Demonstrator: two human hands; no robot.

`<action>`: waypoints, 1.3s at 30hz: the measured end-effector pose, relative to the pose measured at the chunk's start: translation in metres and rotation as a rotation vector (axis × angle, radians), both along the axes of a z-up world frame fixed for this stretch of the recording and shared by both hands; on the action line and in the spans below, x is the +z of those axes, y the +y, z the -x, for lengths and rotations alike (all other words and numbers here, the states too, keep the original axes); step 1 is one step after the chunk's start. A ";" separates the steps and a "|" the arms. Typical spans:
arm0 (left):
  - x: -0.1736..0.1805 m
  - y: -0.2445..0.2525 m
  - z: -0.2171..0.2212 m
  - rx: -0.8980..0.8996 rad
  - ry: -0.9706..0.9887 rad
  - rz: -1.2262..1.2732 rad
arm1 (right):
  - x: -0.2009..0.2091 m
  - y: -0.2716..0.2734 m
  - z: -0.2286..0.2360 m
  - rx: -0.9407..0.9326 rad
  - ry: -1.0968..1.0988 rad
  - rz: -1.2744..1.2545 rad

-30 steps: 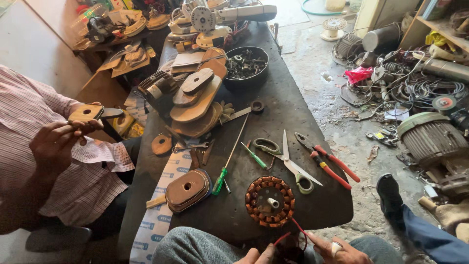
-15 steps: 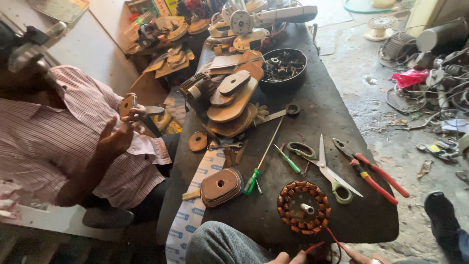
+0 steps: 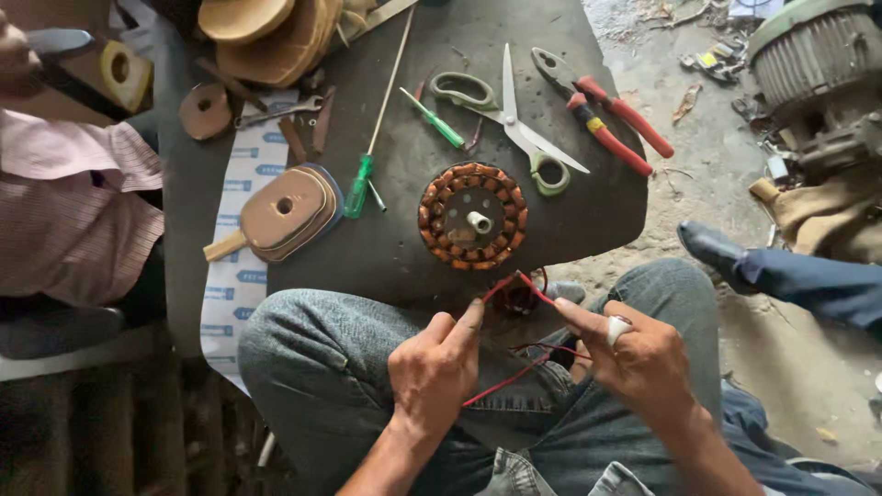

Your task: The person repairs a motor stator by hand, using pliers and scissors to strip, cut, and arrange copper wires. They work on the stator's windings, occasionally adjusting the component and handling red wires.

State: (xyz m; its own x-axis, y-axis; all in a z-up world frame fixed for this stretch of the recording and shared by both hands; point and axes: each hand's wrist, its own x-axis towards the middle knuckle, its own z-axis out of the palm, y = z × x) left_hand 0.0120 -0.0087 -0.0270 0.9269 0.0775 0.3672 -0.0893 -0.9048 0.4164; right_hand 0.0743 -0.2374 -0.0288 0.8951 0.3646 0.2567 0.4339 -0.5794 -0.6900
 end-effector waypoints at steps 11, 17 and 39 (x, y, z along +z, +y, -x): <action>-0.007 0.001 -0.001 0.017 0.012 -0.033 | -0.003 0.001 -0.004 0.024 0.046 0.045; -0.005 0.000 -0.001 0.022 0.035 -0.039 | -0.004 0.002 -0.005 0.009 -0.007 0.050; -0.003 -0.003 -0.005 0.043 0.056 -0.054 | -0.003 0.007 -0.015 -0.060 -0.010 0.045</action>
